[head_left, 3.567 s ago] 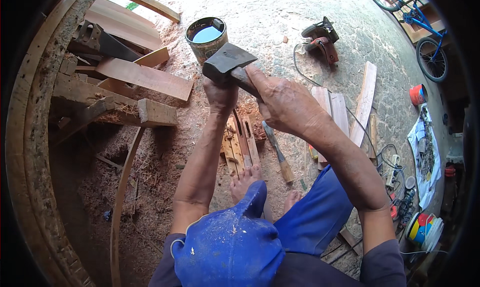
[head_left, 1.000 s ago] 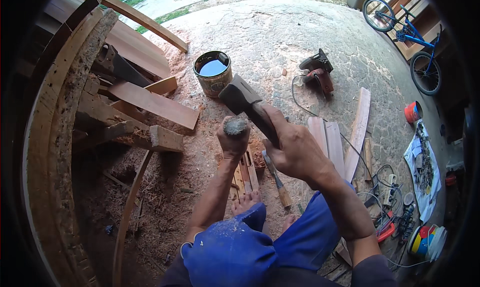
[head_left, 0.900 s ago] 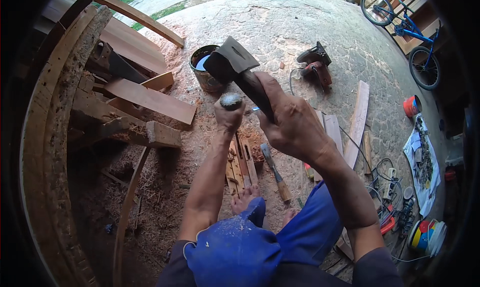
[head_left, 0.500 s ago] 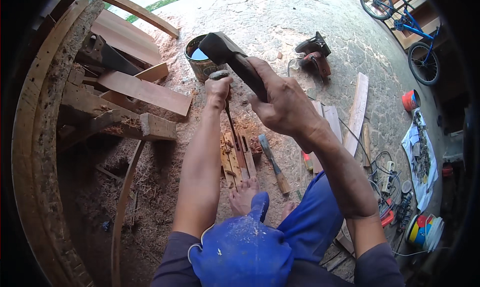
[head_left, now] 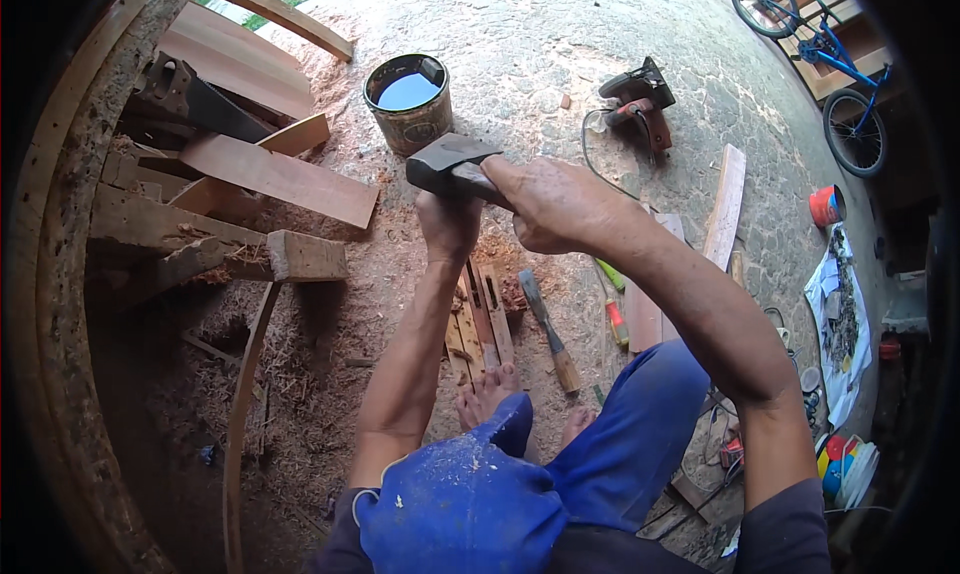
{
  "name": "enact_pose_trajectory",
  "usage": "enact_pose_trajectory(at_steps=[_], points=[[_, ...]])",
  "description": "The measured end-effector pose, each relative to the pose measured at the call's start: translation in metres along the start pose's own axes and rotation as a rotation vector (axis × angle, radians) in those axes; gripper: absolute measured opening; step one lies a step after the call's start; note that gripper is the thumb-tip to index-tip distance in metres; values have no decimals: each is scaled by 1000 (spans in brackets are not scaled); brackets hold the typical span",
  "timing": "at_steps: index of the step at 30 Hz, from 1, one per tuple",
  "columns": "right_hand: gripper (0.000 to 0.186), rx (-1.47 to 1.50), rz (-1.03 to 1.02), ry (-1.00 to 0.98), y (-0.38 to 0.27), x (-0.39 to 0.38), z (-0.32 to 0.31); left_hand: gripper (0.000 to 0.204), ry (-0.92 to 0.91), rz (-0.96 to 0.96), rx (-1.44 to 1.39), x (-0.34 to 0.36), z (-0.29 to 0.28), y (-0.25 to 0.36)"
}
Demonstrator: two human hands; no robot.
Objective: The person carves slots into wooden blocks using a hammer to strike an axe head and chisels.
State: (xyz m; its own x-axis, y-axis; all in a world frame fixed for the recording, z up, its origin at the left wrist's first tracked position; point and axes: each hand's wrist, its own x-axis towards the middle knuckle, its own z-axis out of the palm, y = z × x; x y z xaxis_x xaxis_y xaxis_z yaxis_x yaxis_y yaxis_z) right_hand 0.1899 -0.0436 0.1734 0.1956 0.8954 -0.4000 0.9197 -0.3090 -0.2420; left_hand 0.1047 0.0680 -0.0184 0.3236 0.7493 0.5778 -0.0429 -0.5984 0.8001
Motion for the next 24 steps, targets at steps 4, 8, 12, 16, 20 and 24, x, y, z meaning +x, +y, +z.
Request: enact_pose_trajectory(at_steps=[4, 8, 12, 16, 20, 24], points=[[42, 326, 7, 69, 9, -25, 8, 10, -224, -390, -397, 27, 10, -74], [58, 696, -23, 248, 8, -46, 48, 19, -305, -816, -203, 37, 11, -148], [65, 973, 115, 315, 17, -71, 91, 25, -205, -693, 120, 40, 25, -92], [71, 1323, 255, 286, 21, -111, 121, 24, -176, -636, 64, 33, 22, -58], [72, 1437, 356, 293, 28, -124, 139, 24, -284, -1008, 45, 54, 28, -90], [72, 1568, 412, 332, 33, -117, 139, 21, -267, -1123, 74, 57, 31, -117]])
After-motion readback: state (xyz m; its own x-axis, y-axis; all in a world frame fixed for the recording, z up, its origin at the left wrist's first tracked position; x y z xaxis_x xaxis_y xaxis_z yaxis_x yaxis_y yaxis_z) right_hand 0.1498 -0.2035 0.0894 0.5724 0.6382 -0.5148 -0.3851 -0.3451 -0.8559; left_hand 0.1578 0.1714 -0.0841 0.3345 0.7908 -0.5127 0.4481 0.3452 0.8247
